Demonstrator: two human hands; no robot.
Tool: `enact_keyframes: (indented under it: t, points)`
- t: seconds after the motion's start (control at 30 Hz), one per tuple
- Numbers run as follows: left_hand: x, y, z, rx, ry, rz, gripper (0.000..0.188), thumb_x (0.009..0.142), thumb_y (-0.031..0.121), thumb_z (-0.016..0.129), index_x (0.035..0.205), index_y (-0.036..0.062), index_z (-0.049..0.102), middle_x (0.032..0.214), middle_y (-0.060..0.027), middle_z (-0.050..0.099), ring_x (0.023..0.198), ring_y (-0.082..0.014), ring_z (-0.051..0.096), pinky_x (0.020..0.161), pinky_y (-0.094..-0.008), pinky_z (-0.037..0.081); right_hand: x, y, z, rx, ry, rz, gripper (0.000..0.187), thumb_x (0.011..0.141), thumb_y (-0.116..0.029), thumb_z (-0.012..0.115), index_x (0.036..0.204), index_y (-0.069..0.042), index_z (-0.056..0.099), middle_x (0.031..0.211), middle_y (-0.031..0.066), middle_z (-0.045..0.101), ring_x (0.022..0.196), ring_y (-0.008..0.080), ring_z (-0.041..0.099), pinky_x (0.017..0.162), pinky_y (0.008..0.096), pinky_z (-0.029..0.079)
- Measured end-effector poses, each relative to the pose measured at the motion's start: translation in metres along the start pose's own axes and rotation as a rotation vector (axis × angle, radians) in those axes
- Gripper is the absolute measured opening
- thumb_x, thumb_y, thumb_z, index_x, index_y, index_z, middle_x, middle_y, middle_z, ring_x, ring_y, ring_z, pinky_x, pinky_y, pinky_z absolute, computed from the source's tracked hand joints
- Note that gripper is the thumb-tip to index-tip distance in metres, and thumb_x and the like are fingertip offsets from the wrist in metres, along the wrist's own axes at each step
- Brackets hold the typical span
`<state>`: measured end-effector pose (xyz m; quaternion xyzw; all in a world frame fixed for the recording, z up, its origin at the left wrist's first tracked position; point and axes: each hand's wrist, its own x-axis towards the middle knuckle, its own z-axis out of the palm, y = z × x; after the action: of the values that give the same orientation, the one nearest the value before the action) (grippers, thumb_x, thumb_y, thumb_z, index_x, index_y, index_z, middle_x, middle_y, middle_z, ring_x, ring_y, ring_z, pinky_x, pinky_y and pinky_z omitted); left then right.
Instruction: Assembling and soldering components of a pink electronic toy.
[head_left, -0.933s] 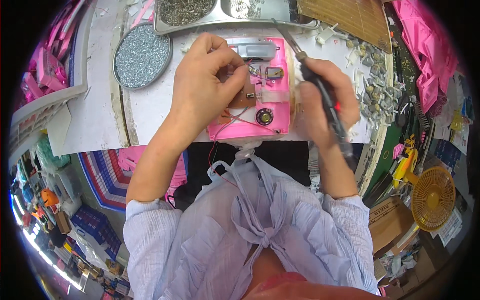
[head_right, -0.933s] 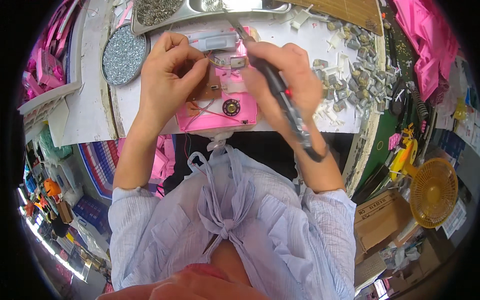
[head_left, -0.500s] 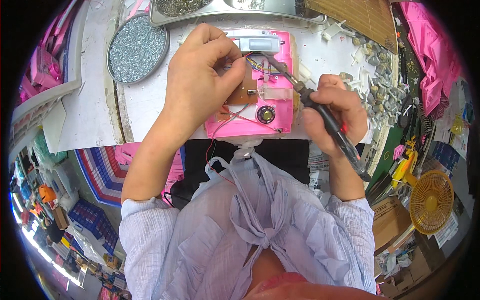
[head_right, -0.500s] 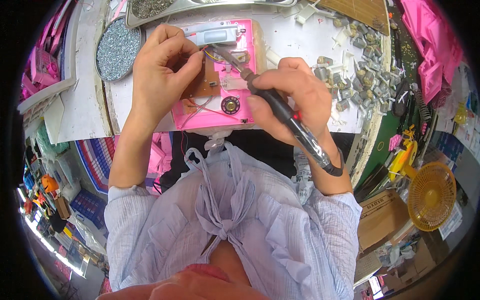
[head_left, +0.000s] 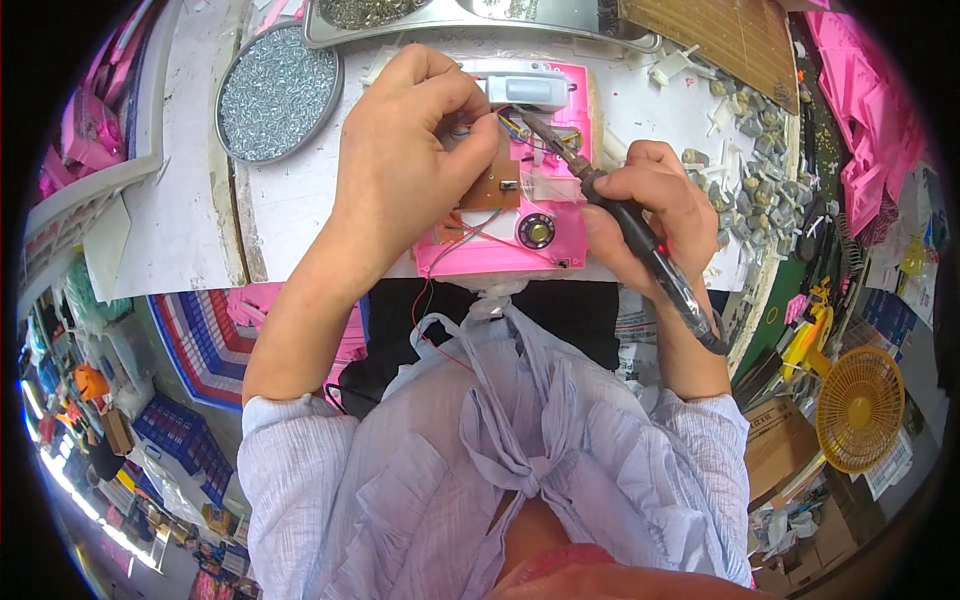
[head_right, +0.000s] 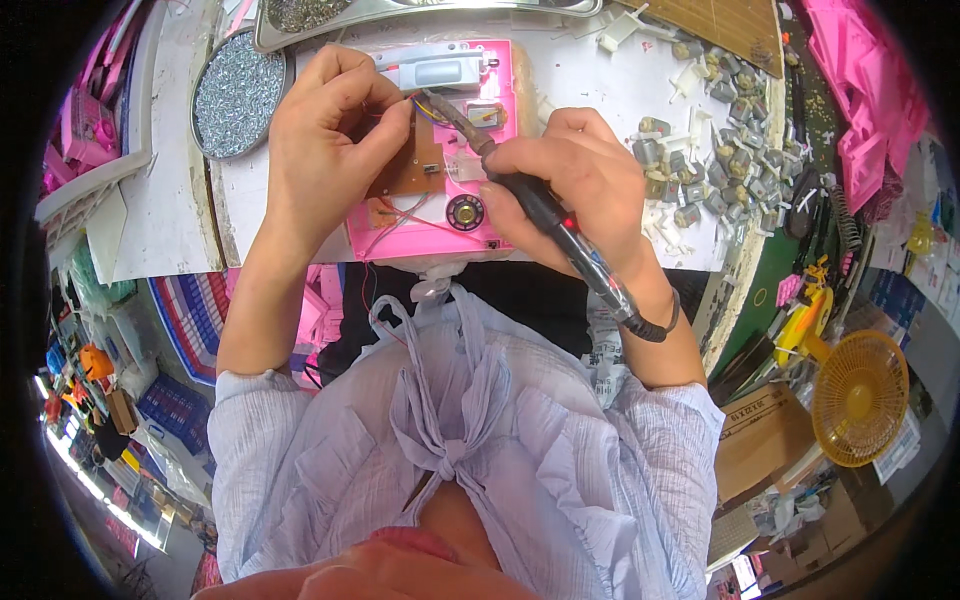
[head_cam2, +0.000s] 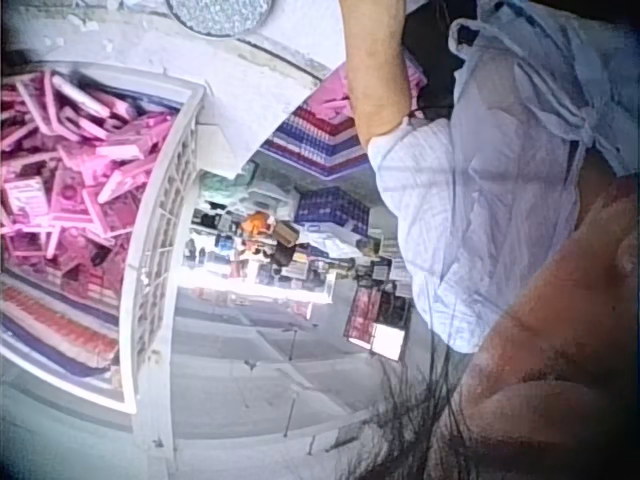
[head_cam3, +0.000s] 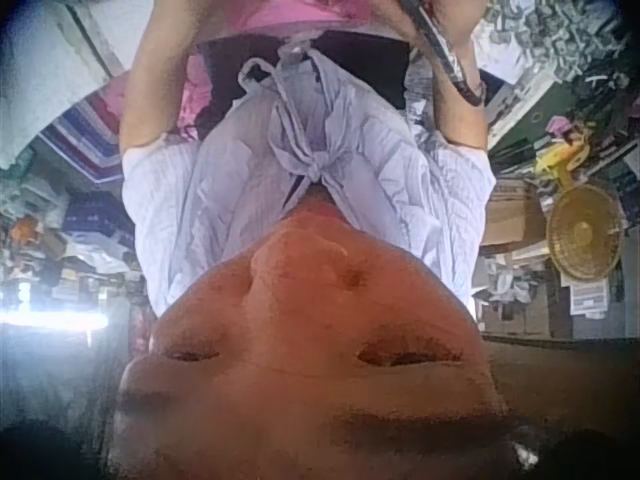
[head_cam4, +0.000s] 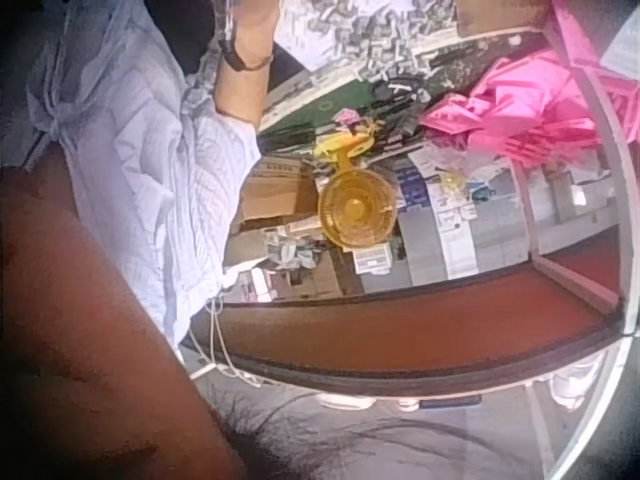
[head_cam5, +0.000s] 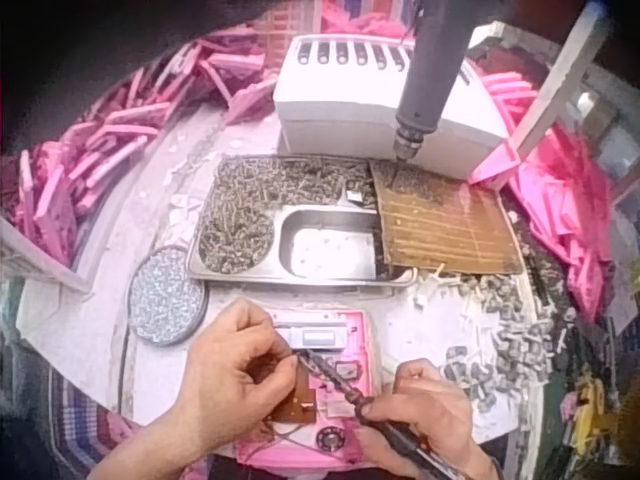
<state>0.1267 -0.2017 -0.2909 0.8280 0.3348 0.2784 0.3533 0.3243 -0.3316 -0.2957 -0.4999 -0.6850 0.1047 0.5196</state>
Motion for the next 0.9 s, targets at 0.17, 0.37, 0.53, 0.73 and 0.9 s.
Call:
enact_keyframes:
  t: [0.17,0.37,0.53,0.73,0.9]
  points:
    - [-0.001,0.000,0.000,-0.011,-0.003,-0.022,0.008,0.083,0.002,0.074,0.084,-0.0021,0.067,0.091,-0.0051,0.058,0.072,-0.0097,0.059,0.062,-0.0240,0.049,0.005,0.003,-0.008,-0.120,-0.135,-0.097,0.035,0.071,-0.002,0.084,0.100,-0.007,0.066,0.068,0.0008,0.063,0.057,0.0197,0.057,0.068,0.0330,0.047]
    - [-0.001,0.001,0.001,0.013,0.013,0.005,0.007,0.082,0.000,0.072,0.083,-0.0022,0.066,0.092,-0.0048,0.058,0.071,-0.0095,0.059,0.062,-0.0236,0.049,-0.008,0.002,-0.010,0.024,0.011,0.092,0.036,0.068,-0.004,0.086,0.092,-0.009,0.059,0.064,-0.0021,0.056,0.057,0.0174,0.055,0.063,0.0314,0.047]
    - [-0.001,0.001,0.003,0.016,0.031,-0.005,0.007,0.080,0.004,0.072,0.082,-0.0005,0.067,0.092,-0.0058,0.059,0.072,-0.0146,0.061,0.064,-0.0275,0.051,-0.002,0.006,-0.014,-0.012,-0.081,0.050,0.034,0.067,-0.002,0.085,0.087,-0.010,0.058,0.061,-0.0022,0.051,0.057,0.0188,0.053,0.058,0.0303,0.045]
    - [-0.001,0.002,0.006,0.046,0.047,-0.012,0.010,0.077,0.011,0.074,0.080,0.0032,0.068,0.091,-0.0079,0.063,0.074,-0.0243,0.065,0.067,-0.0353,0.054,-0.001,0.004,-0.010,-0.037,-0.088,0.057,0.033,0.065,0.000,0.084,0.084,-0.010,0.058,0.060,-0.0016,0.050,0.055,0.0200,0.052,0.060,0.0307,0.046]
    - [-0.001,0.002,0.008,0.044,0.062,-0.001,0.012,0.076,0.011,0.075,0.079,0.0034,0.067,0.091,-0.0081,0.063,0.074,-0.0250,0.065,0.066,-0.0356,0.054,0.007,0.000,-0.006,-0.042,-0.079,0.065,0.033,0.064,0.000,0.084,0.084,-0.011,0.059,0.060,-0.0018,0.050,0.054,0.0195,0.052,0.061,0.0309,0.046]
